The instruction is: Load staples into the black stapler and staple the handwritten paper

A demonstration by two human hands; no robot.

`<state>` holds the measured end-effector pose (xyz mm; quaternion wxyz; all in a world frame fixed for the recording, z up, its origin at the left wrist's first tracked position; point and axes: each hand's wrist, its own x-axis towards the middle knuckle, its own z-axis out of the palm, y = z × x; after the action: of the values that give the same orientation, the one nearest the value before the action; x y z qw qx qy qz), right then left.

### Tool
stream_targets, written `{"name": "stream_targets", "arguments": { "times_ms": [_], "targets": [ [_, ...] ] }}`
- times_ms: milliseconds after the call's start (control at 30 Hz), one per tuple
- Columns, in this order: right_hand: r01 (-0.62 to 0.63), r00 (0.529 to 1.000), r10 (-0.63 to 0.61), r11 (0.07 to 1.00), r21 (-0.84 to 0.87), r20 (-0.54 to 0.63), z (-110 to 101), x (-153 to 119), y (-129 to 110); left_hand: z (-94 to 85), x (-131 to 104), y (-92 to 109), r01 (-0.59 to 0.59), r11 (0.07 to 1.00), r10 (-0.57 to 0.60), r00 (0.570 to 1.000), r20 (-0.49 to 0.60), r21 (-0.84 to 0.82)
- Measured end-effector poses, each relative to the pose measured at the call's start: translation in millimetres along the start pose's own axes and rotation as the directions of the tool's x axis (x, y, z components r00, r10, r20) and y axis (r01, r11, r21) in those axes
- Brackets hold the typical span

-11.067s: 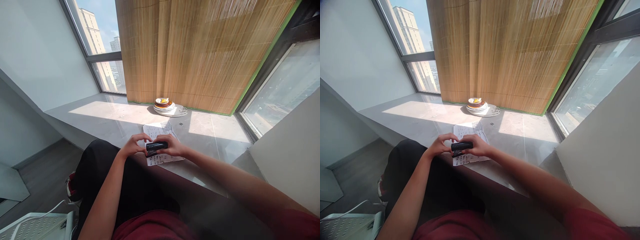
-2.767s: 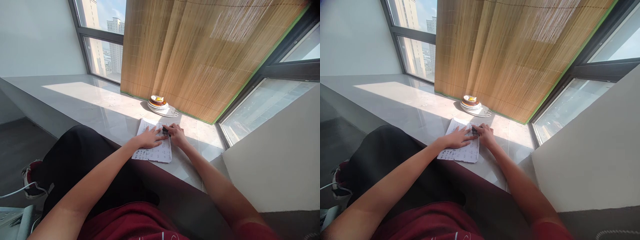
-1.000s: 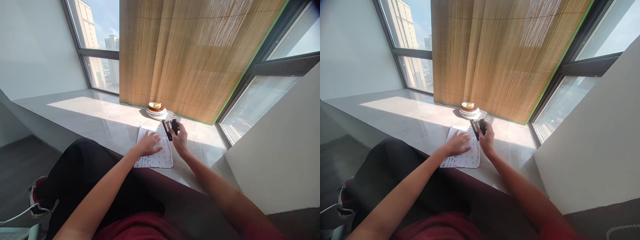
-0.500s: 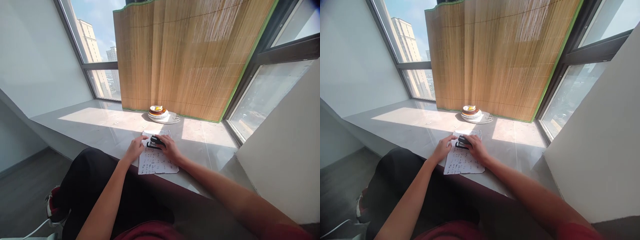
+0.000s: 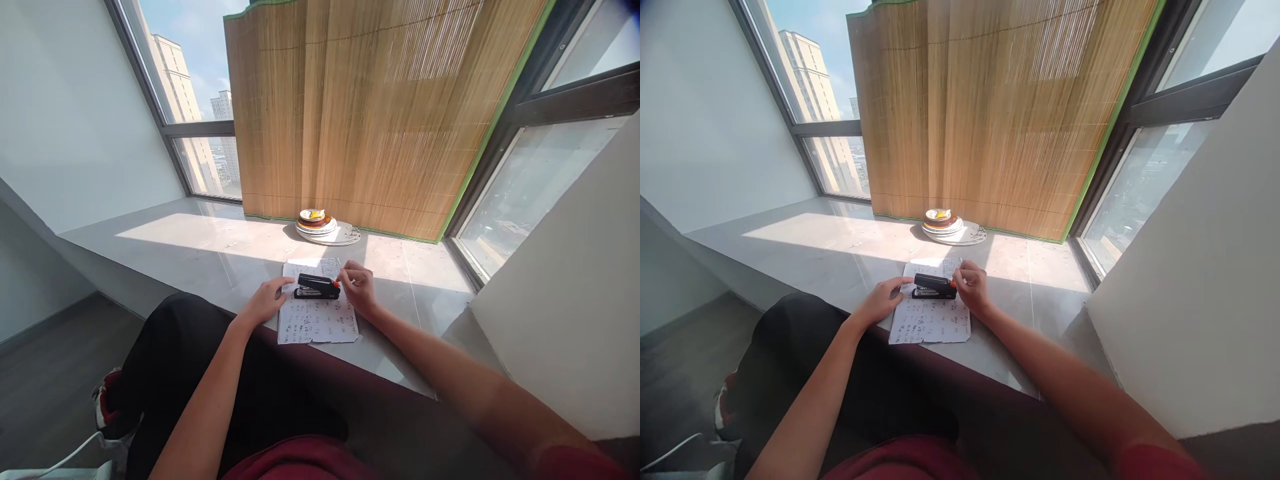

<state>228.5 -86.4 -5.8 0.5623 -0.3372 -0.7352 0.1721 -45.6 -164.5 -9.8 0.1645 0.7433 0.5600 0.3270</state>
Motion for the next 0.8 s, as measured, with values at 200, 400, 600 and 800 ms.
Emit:
{"name": "stream_targets", "arguments": {
  "times_ms": [200, 400, 600, 800],
  "targets": [
    [-0.111, 0.992, 0.108, 0.993, 0.040, 0.069, 8.4, -0.4, 7.7, 0.4, 3.5, -12.5, 0.063, 0.991, -0.070, 0.996, -0.055, -0.115],
    [-0.052, 0.989, 0.053, 0.999, -0.012, 0.137, 8.9, 1.4, 10.4, -0.9, 5.6, -14.5, 0.075, 0.970, -0.090, 0.994, -0.056, -0.233],
    [-0.013, 0.980, 0.023, 0.999, -0.052, 0.196, 4.4, 2.5, 10.2, 0.6, 6.3, -19.2, 0.075, 0.951, -0.097, 0.994, -0.058, -0.301],
    [0.031, 0.979, -0.001, 0.989, -0.143, 0.206, 5.4, 0.8, 11.7, 1.1, 5.7, -18.1, 0.083, 0.959, -0.105, 0.992, -0.067, -0.271]
  ]
}}
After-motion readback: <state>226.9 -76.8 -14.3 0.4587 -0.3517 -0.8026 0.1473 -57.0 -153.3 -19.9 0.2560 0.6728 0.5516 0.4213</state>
